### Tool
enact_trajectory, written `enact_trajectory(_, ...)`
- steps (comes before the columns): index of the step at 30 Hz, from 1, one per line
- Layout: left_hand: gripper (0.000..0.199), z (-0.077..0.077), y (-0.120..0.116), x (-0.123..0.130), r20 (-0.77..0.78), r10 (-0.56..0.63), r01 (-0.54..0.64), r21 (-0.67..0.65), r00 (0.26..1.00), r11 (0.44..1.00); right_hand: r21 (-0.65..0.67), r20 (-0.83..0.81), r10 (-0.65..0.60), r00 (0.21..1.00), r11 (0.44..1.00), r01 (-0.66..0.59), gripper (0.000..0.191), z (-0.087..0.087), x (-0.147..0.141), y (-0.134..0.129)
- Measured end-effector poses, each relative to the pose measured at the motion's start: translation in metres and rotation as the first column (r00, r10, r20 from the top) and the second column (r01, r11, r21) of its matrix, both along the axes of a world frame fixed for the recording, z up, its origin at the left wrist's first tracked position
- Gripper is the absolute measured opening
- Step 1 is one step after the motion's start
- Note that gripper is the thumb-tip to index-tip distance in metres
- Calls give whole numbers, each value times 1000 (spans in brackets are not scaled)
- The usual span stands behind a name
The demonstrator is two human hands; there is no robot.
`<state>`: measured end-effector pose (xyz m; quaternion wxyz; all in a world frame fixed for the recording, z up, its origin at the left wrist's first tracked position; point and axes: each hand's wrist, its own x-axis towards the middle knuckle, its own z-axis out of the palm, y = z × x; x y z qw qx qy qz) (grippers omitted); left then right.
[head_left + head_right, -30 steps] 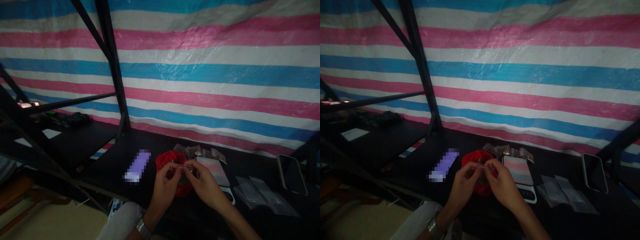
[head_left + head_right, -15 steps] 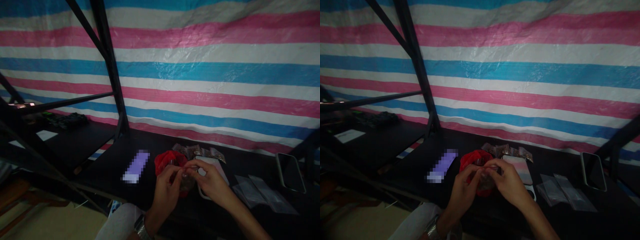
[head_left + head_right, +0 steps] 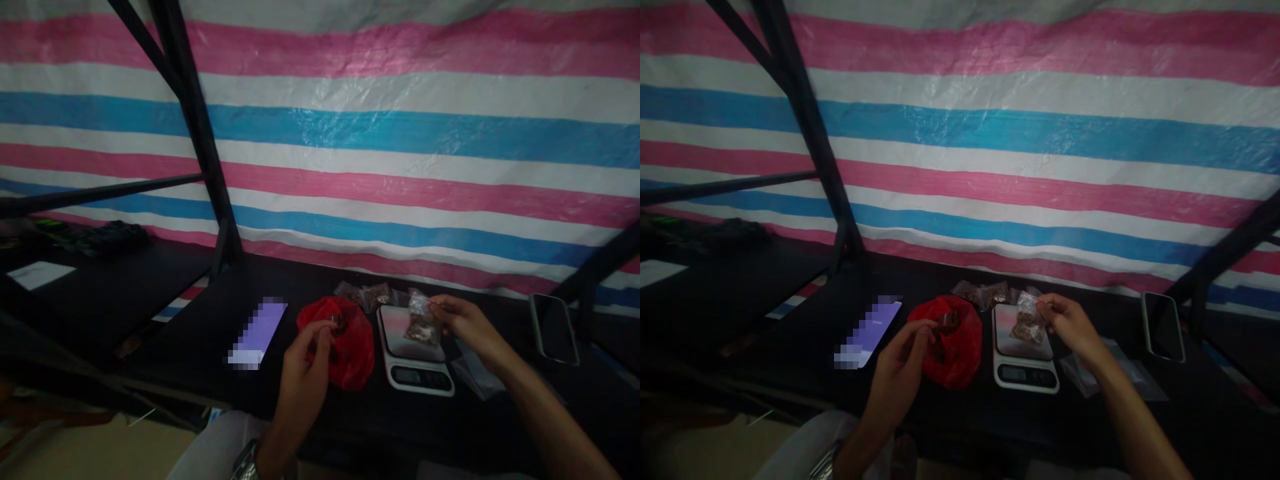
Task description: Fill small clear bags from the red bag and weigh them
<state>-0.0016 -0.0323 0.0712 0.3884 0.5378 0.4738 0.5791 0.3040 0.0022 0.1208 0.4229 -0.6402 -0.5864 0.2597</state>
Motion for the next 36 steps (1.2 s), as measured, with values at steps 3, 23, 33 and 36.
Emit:
enact_trajectory(3, 32, -2, 3, -1, 3, 13, -13, -24, 1000, 1000, 5, 55, -37, 998, 999, 37, 29, -18, 10, 11)
enact_trajectory(23, 33, 8, 0, 0, -62, 53, -55, -37, 997, 998, 189, 139, -317, 938, 938, 289, 29, -16, 30, 1)
enact_trajectory(33, 32, 7, 0, 0, -79, 40, -45, -51, 996, 998, 200, 155, -293, 943, 945, 260, 33, -17, 29, 0)
enact_trajectory(36, 32, 6, 0, 0, -85, 38, -43, -55, 996, 998, 193, 173, -282, 944, 949, 248, 33, -19, 29, 1)
